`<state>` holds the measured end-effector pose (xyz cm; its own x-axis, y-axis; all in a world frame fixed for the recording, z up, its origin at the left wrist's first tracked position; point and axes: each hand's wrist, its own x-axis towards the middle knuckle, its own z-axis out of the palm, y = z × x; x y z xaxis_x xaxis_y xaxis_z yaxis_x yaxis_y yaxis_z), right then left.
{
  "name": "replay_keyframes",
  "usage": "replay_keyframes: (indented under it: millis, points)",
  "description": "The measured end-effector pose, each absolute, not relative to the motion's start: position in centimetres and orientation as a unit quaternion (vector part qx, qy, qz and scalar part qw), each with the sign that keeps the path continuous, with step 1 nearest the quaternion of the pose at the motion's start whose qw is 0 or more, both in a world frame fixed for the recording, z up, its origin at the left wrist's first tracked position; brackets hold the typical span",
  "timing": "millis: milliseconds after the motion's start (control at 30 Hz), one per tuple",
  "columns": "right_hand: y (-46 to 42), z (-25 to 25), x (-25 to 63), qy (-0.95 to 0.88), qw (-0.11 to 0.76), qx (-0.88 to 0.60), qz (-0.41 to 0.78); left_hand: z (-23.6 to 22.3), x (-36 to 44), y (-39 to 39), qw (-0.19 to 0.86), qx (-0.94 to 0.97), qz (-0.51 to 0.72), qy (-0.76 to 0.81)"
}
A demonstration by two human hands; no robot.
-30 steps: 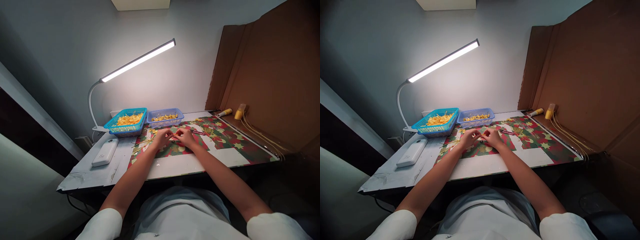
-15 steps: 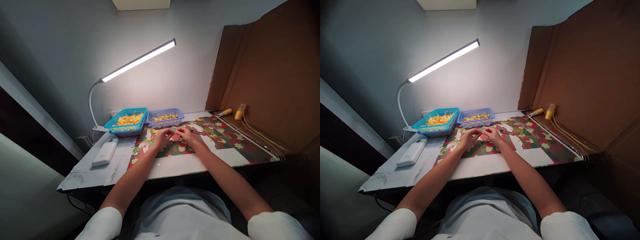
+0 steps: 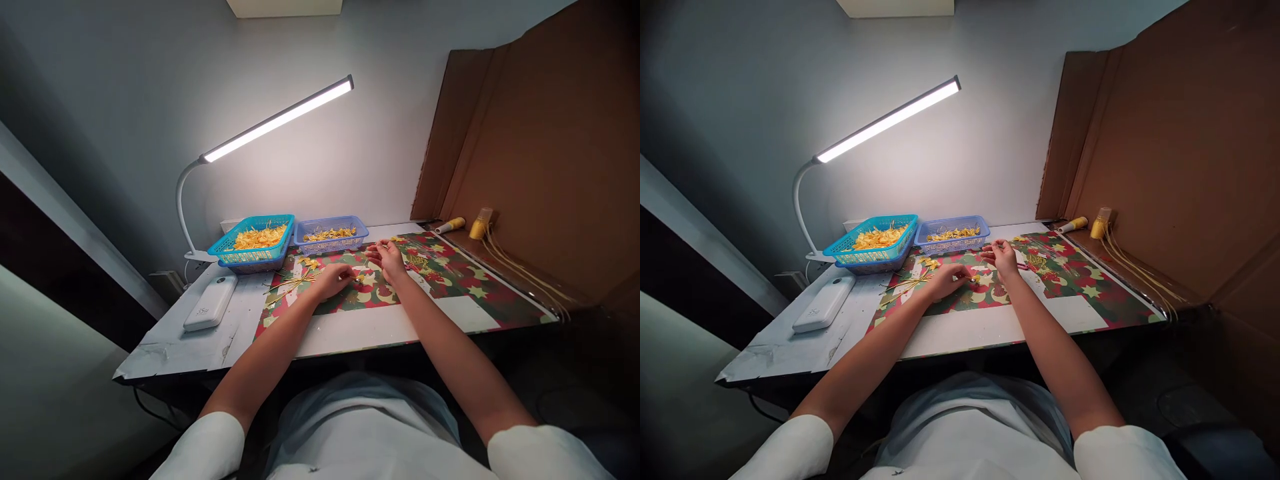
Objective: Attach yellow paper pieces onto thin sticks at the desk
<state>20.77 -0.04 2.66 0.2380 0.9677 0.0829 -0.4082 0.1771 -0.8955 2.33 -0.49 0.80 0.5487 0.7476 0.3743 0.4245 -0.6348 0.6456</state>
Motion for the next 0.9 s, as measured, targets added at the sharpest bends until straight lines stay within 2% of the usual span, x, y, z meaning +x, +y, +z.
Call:
replay_keyframes:
  millis: [233, 367, 600, 900]
  points:
    - [-0.1, 2.2, 20.4, -0.302, 0.663, -0.424, 0.538, 0.5, 3.2, -0.5, 0.623, 0.586, 0.417, 0.309]
    - [0.1, 1.7, 20.1, -0.271, 0.639, -0.439, 0.57, 0.9, 3.5, -0.8, 0.729, 0.475, 0.402, 0.286]
    - [0.1, 1.4, 20.0, -0.234, 0.62, -0.431, 0.613, 1.0, 3.3, -0.9, 0.745, 0.464, 0.384, 0.287]
    - [0.8, 1.2, 20.5, -0.243, 0.632, -0.419, 0.605, 1.4, 2.7, -1.1, 0.666, 0.594, 0.348, 0.289]
